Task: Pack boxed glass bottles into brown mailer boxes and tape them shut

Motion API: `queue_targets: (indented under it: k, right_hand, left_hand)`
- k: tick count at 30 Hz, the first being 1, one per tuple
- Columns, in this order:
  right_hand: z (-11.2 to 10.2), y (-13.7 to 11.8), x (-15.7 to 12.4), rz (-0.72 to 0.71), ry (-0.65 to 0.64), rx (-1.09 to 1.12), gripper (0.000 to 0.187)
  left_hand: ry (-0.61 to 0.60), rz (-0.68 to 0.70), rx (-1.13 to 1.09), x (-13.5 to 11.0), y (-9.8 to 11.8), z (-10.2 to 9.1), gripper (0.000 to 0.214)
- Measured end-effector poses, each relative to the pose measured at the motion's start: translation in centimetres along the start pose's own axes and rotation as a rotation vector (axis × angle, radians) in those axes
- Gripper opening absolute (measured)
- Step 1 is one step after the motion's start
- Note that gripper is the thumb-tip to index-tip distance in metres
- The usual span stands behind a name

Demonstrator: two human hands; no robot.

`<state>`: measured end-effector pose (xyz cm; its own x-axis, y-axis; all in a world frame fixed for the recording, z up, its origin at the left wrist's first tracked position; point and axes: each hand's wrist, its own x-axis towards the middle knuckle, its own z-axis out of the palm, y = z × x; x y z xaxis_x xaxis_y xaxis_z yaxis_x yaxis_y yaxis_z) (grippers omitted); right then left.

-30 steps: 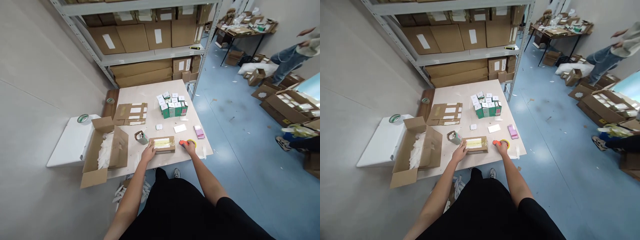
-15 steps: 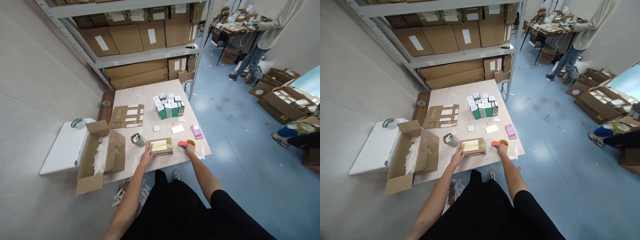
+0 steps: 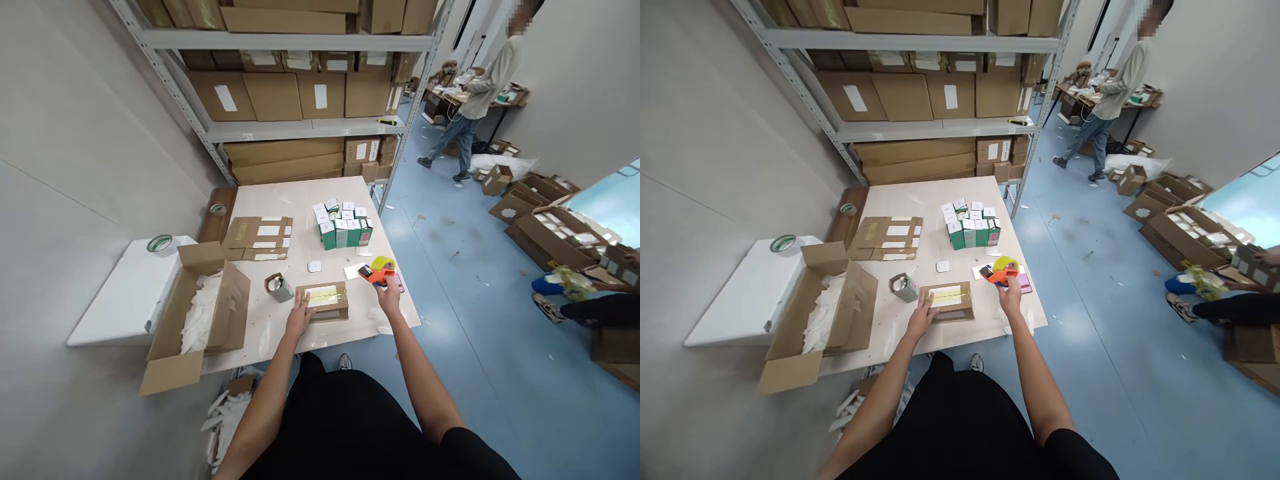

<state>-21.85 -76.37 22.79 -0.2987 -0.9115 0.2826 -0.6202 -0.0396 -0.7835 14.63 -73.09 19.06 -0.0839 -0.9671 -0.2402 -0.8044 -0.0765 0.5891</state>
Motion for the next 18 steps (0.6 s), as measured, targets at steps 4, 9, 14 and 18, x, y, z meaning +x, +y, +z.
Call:
queue_targets:
  k: [4, 9, 14, 18]
  right_hand:
    - [1.9, -5.2, -0.9, 0.096, -0.228, 0.373, 0.037]
    - [4.6, -8.7, -3.3, 0.146, -0.541, 0.641, 0.042]
    - [6.4, -7.8, -4.7, 0.23, -0.677, 0.621, 0.046]
    - [6.6, -6.7, -4.8, 0.195, -0.721, 0.572, 0.045]
  left_hand:
    - [0.011, 0.002, -0.039, 0.1, 0.1, 0.1, 0.066]
    - [0.038, -0.027, -0.096, -0.3, 0.2, 0.4, 0.065]
    - [0.083, -0.02, -0.171, -0.6, 0.3, 0.3, 0.064]
    - [0.17, 0.007, -0.245, -0.6, 1.3, -1.0, 0.075]
